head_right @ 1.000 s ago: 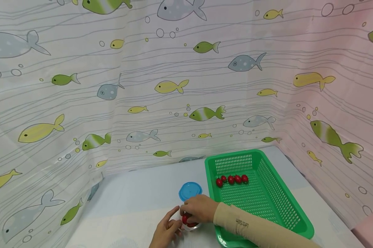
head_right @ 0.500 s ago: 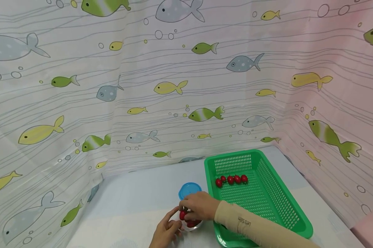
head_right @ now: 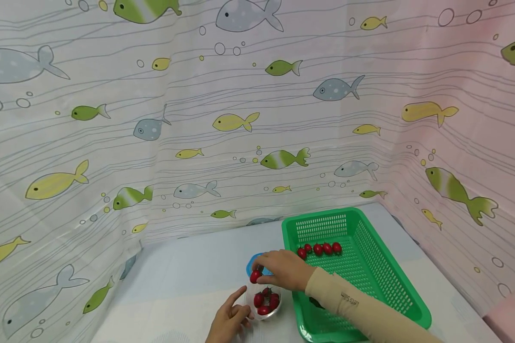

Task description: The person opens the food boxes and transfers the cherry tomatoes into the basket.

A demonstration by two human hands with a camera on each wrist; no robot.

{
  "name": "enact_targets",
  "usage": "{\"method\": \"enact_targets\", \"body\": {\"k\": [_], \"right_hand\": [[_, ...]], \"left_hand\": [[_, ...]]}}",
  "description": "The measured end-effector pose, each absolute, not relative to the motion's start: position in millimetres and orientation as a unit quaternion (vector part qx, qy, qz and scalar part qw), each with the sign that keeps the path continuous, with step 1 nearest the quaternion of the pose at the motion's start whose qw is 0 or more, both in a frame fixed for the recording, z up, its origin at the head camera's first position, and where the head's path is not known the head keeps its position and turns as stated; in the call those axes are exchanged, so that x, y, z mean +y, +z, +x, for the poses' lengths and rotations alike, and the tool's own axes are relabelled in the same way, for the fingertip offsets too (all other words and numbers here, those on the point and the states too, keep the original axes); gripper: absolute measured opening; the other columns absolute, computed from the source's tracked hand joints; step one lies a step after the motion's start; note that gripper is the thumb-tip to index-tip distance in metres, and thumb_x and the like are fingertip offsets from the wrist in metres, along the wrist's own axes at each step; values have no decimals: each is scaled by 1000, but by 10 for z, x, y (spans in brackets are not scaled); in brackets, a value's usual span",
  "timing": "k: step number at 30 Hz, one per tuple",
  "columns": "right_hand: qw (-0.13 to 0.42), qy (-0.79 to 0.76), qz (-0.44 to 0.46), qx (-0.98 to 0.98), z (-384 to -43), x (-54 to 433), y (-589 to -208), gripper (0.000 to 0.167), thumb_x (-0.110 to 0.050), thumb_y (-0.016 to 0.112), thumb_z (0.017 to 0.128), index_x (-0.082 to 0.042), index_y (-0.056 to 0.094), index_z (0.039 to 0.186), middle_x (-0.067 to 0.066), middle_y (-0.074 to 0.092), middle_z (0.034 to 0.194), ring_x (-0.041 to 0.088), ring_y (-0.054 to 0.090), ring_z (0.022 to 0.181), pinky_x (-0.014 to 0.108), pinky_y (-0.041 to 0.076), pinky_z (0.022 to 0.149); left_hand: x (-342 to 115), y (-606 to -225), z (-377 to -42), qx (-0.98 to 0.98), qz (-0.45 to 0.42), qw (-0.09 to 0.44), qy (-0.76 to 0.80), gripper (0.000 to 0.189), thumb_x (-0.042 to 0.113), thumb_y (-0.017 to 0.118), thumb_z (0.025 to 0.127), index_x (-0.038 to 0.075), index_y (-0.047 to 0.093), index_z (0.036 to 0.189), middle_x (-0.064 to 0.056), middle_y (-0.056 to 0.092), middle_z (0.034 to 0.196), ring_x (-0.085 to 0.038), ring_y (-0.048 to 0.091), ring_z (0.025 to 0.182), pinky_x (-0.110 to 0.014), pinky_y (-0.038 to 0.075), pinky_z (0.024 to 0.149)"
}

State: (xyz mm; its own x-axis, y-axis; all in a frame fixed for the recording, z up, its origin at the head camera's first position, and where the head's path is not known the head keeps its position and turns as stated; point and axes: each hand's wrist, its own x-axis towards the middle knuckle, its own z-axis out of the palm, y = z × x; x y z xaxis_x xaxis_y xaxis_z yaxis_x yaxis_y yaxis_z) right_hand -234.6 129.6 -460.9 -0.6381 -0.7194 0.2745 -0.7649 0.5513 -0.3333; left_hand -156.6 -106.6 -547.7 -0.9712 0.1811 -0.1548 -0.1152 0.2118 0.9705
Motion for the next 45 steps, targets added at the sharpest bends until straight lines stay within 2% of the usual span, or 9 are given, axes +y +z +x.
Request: {"method": "enact_targets", "body": {"k": [7, 11, 20, 24, 28, 34, 40, 45], "right_hand": [[44, 265, 368, -890, -2407, 1467, -4506, 29, -40, 71, 95, -27, 68, 120, -18, 67, 106, -2, 57, 80, 22, 51, 69], [59, 290, 335, -895, -2435, 1607, -4478, 29, -39, 73, 94, -27, 66, 121, -19, 66, 106, 1, 57, 80, 24, 50, 67], [113, 343, 271, -892, -2544, 1955, -4506, 28, -37, 74, 94, -27, 67, 119, -17, 68, 102, 3, 51, 61, 26, 44, 53], [143, 349, 250, -892, -2587, 2091, -4532, 29, -34, 76, 93, -24, 68, 119, -13, 70, 102, 5, 51, 63, 26, 43, 54], [150, 345, 213, -902, -2622, 2232, -4572, 29, -35, 75, 93, -20, 68, 118, -10, 71, 101, 7, 52, 62, 27, 44, 55], [156, 316, 163, -922, -2691, 2480, -4680, 32, -40, 72, 95, -16, 68, 116, -4, 72, 101, 7, 56, 71, 32, 47, 63], [154, 302, 132, -931, -2737, 2693, -4779, 32, -39, 69, 97, -12, 67, 115, 2, 72, 99, 17, 65, 81, 42, 51, 69], [149, 289, 101, -940, -2783, 2828, -4869, 33, -40, 68, 98, -12, 65, 114, 6, 72, 99, 21, 66, 81, 39, 50, 62]], "left_hand": [[-1076, -5465, -1578, 774, 16, 120, 621, 64, 28, 63, 101, -9, 40, 148, -4, 73, 87, -18, 64, 73, -32, 48, 65], [-1075, -5453, -1581, 777, 10, 120, 618, 62, 27, 64, 101, -9, 43, 147, -4, 73, 87, -18, 64, 73, -32, 48, 65], [-1094, -5450, -1596, 783, 7, 116, 611, 56, 24, 64, 101, -6, 47, 145, -3, 72, 85, -18, 63, 73, -32, 48, 65], [-1105, -5454, -1605, 785, 11, 110, 610, 55, 23, 63, 101, -6, 47, 145, -4, 72, 86, -18, 64, 73, -33, 48, 64], [-1116, -5465, -1608, 783, 12, 110, 612, 55, 23, 63, 101, -6, 47, 145, -4, 72, 86, -19, 64, 73, -33, 48, 64], [-1134, -5479, -1596, 778, 3, 113, 618, 55, 24, 64, 101, -5, 48, 145, -3, 72, 85, -18, 64, 74, -33, 48, 65], [-1148, -5497, -1596, 774, 3, 115, 623, 55, 23, 64, 100, -5, 48, 144, -3, 71, 84, -18, 64, 73, -33, 49, 65], [-1164, -5512, -1598, 773, 4, 114, 624, 55, 23, 65, 100, -5, 49, 144, -3, 72, 84, -18, 64, 73, -33, 49, 65]]}}
